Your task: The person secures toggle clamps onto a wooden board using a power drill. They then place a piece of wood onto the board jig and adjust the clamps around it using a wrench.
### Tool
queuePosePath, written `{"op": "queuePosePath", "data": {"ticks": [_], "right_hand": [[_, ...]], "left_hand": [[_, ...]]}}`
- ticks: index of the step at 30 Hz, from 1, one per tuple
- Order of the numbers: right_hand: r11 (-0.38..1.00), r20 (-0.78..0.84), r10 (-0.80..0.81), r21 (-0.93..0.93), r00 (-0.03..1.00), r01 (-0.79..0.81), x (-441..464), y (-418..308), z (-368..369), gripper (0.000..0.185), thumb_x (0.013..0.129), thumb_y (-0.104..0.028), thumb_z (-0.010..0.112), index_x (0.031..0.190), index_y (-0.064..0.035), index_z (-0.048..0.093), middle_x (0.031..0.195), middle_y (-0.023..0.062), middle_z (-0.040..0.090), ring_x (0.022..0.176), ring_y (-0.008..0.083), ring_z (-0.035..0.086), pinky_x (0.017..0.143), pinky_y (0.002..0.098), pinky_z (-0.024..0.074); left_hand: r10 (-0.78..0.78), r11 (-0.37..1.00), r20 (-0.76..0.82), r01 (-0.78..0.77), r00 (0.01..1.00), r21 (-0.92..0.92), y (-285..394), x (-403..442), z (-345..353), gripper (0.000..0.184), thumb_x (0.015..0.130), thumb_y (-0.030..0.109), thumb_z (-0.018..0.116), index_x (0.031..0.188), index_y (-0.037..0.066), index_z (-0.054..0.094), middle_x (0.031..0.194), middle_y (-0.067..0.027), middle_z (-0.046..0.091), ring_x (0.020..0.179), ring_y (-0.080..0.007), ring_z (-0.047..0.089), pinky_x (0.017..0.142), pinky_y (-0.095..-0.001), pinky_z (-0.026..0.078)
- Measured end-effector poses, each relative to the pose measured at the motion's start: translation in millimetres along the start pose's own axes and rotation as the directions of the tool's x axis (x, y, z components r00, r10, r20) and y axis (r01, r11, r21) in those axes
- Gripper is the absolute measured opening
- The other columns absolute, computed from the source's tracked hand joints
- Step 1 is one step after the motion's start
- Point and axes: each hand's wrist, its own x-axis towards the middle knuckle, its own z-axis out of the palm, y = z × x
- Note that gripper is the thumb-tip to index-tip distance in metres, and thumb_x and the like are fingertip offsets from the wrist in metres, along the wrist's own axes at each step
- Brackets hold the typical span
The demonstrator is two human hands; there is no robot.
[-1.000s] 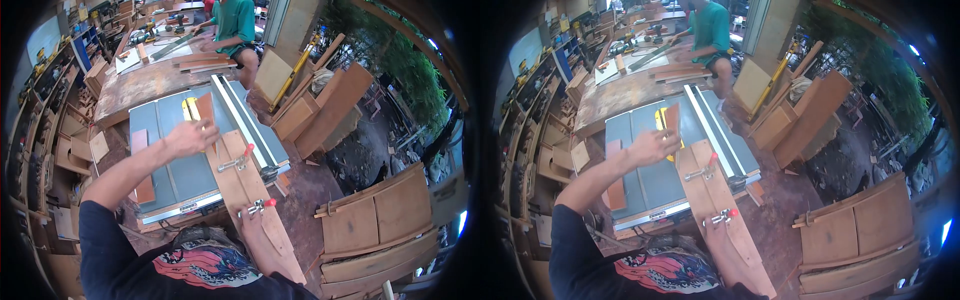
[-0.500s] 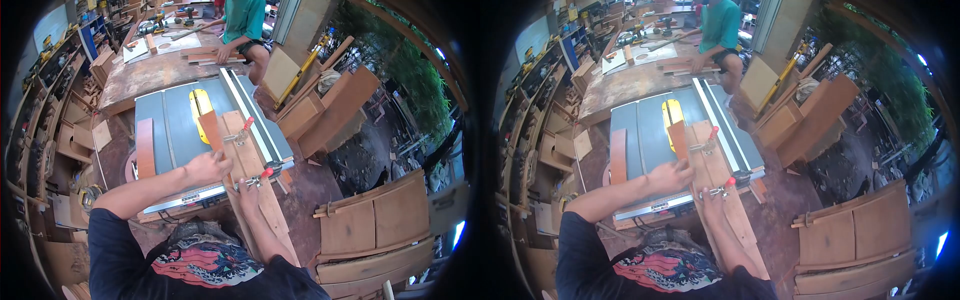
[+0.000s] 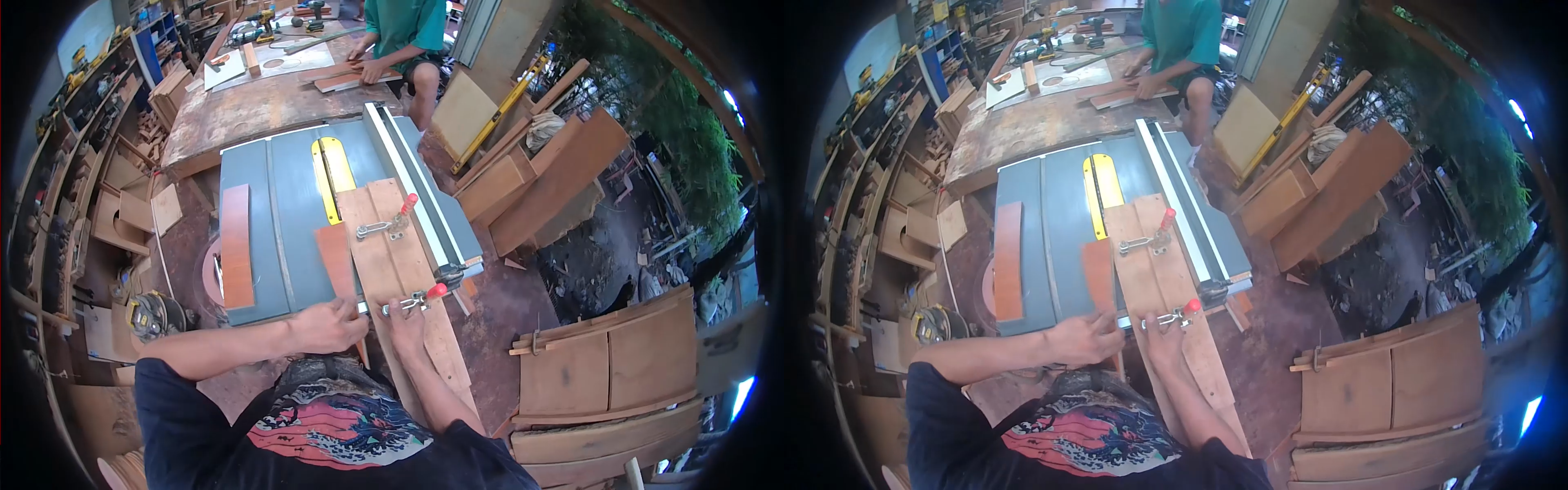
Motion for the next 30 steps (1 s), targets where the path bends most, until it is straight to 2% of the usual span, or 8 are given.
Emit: {"op": "queuePosePath", "data": {"ticks": [5, 7, 13, 17, 20, 23, 26, 30], "right_hand": [[0.973, 0.015, -0.01, -0.229, 1.0, 0.013, 6.3, 5.5, -12.8, 0.036, 0.105, -0.034, 0.065, 0.112, 0.0016, 0.066, 0.093, 0.0044, 0.068, 0.086, 0.0108, 0.064, 0.083, 0.0307, 0.0581], [0.965, -0.021, 0.013, -0.262, 1.0, -0.018, 2.5, -1.7, -10.0, 0.035, 0.106, -0.033, 0.064, 0.111, 0.0017, 0.067, 0.091, 0.0039, 0.069, 0.085, 0.0099, 0.064, 0.081, 0.0298, 0.0574], [0.981, -0.029, 0.173, -0.083, 0.985, -0.174, -0.1, -13.8, -6.7, 0.043, 0.104, -0.033, 0.067, 0.126, 0.0034, 0.058, 0.11, 0.0117, 0.072, 0.092, 0.0138, 0.067, 0.084, 0.0323, 0.061], [0.993, 0.045, 0.111, -0.034, 0.993, -0.11, -0.7, -13.5, -9.9, 0.051, 0.102, -0.03, 0.069, 0.134, 0.0046, 0.05, 0.117, 0.0166, 0.071, 0.098, 0.0168, 0.069, 0.085, 0.0326, 0.0628], [0.976, 0.039, 0.164, -0.151, 0.986, -0.157, 0.2, -21.4, -12.6, 0.056, 0.101, -0.032, 0.071, 0.13, 0.011, 0.052, 0.113, 0.0134, 0.072, 0.093, 0.0147, 0.07, 0.079, 0.0287, 0.0604], [0.915, 0.024, 0.269, -0.32, 0.963, -0.248, -3.9, -39.6, -19.4, 0.039, 0.102, -0.03, 0.07, 0.119, 0.0047, 0.065, 0.11, 0.0149, 0.073, 0.09, 0.0167, 0.071, 0.076, 0.0311, 0.0612], [0.776, 0.029, 0.111, -0.627, 0.993, -0.068, -5.2, -34.4, -40.3, 0.036, 0.098, -0.028, 0.075, 0.116, 0.0031, 0.07, 0.104, 0.0117, 0.074, 0.084, 0.0166, 0.07, 0.071, 0.03, 0.057], [0.571, -0.044, -0.107, -0.821, 0.993, 0.025, -38.6, -108.8, -35.3, 0.045, 0.09, -0.029, 0.079, 0.119, 0.0039, 0.068, 0.112, 0.0229, 0.072, 0.099, 0.0363, 0.072, 0.088, 0.043, 0.0552]], "left_hand": [[0.079, 0.995, -0.16, -0.069, 0.984, 0.068, 29.3, 17.1, 10.4, 0.025, 0.077, 0.023, 0.064, 0.089, 0.002, 0.07, 0.095, -0.0086, 0.055, 0.098, -0.0296, 0.061, 0.08, -0.0383, 0.055], [0.117, 0.993, -0.105, -0.12, 0.988, -0.018, 35.7, 20.3, 17.1, 0.023, 0.078, 0.023, 0.064, 0.087, 0.003, 0.069, 0.092, -0.0081, 0.054, 0.095, -0.0286, 0.06, 0.077, -0.038, 0.053], [0.124, 0.989, -0.063, -0.128, 0.99, -0.073, 38.5, 28.7, 44.4, 0.024, 0.079, 0.03, 0.066, 0.082, 0.006, 0.067, 0.091, -0.006, 0.053, 0.096, -0.0265, 0.059, 0.077, -0.0384, 0.05], [0.173, 0.977, -0.002, -0.171, 0.985, -0.127, 31.0, 15.0, 50.2, 0.025, 0.079, 0.033, 0.067, 0.085, 0.009, 0.069, 0.097, -0.0034, 0.057, 0.105, -0.025, 0.056, 0.083, -0.0384, 0.046], [0.187, 0.975, 0.039, -0.18, 0.982, -0.133, 28.3, 13.0, 49.7, 0.025, 0.079, 0.034, 0.067, 0.091, 0.011, 0.069, 0.1, -0.0028, 0.058, 0.108, -0.0244, 0.056, 0.086, -0.0382, 0.046], [0.152, 0.984, -0.029, -0.154, 0.988, -0.091, 31.8, 13.2, 67.2, 0.026, 0.08, 0.033, 0.067, 0.096, 0.013, 0.07, 0.102, -0.0018, 0.058, 0.112, -0.0232, 0.055, 0.09, -0.0378, 0.046], [0.113, 0.974, -0.031, -0.117, 0.993, -0.193, 27.9, 8.3, 77.8, 0.029, 0.081, 0.031, 0.067, 0.105, 0.015, 0.071, 0.106, -0.0009, 0.059, 0.117, -0.0225, 0.054, 0.096, -0.0387, 0.044], [0.067, 0.946, -0.116, -0.1, 0.991, -0.309, 18.0, 6.6, 80.9, 0.035, 0.082, 0.027, 0.066, 0.115, 0.017, 0.07, 0.113, -0.0004, 0.06, 0.122, -0.022, 0.052, 0.105, -0.0411, 0.041]]}}
